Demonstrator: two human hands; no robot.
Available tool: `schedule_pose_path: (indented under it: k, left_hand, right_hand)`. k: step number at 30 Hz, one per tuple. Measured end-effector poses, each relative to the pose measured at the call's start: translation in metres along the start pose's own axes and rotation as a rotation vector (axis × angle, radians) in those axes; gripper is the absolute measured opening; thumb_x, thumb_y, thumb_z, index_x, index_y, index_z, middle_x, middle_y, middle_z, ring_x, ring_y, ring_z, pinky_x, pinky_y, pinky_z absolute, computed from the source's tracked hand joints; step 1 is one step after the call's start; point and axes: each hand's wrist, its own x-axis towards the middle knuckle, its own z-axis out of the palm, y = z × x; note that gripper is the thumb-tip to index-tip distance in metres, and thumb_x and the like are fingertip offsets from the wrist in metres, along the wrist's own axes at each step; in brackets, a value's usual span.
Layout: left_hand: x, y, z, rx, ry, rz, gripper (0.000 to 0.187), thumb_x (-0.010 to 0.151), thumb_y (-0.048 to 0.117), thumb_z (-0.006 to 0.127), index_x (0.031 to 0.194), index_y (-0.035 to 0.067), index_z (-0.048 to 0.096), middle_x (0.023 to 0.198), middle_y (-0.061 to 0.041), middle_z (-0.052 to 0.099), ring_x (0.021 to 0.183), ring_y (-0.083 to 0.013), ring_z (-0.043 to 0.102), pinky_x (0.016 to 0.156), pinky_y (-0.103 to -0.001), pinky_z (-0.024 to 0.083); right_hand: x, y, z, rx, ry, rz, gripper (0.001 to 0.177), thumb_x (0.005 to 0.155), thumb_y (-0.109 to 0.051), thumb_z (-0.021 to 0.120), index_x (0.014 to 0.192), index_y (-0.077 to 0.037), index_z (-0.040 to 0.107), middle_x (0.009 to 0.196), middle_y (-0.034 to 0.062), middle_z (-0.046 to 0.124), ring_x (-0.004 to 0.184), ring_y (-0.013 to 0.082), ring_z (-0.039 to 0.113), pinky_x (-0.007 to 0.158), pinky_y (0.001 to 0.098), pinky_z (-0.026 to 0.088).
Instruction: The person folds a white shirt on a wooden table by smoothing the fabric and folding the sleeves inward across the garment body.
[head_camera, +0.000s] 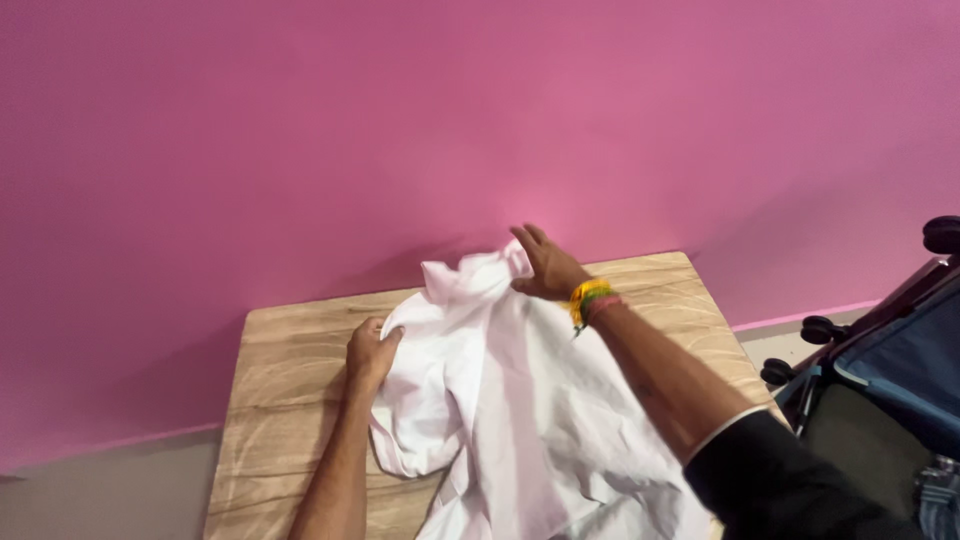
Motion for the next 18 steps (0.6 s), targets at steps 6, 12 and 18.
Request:
schedule_pose_path:
  k: [6,12,18]
  left_hand:
    - [-0.052,-0.032,0.014,0.577,-0.373,0.046,0.108,0.07,0.038,0.091,0.156,0.015,0.03,0.16,-0.014,0.037,0.144,-0.0349,0.04,0.115,-0.057,0.034]
    - [-0.104,-0.057,0.021,0.858,-0.295,0.256,0.112,0.067,0.033,0.089,0.157,0.016,0.024,0.168,-0.016,0.012,0.155,-0.034,0.02,0.12,-0.054,0.031]
    - [-0.152,-0.052,0.034,0.58,0.126,0.228,0.114,0.066,0.021,0.091,0.156,0.006,0.023,0.162,-0.027,0.016,0.15,-0.0486,0.019,0.114,-0.063,0.032]
  right_hand:
    - [-0.115,0.054,0.093,0.094,-0.345,0.325,0.062,0.082,-0.043,0.079,0.134,-0.013,0.062,0.124,0.0216,0.068,0.114,0.0388,0.066,0.099,0.0455,0.053]
    - [-0.225,0.01,0.117,0.254,-0.637,0.297,0.053,0.077,-0.044,0.081,0.122,-0.016,0.071,0.114,0.0133,0.075,0.11,0.0324,0.074,0.097,0.0403,0.057]
    - [-0.277,0.02,0.157,0.186,-0.253,0.005,0.061,0.069,-0.036,0.09,0.12,-0.009,0.069,0.128,0.0124,0.067,0.138,0.0454,0.043,0.105,0.0461,0.046]
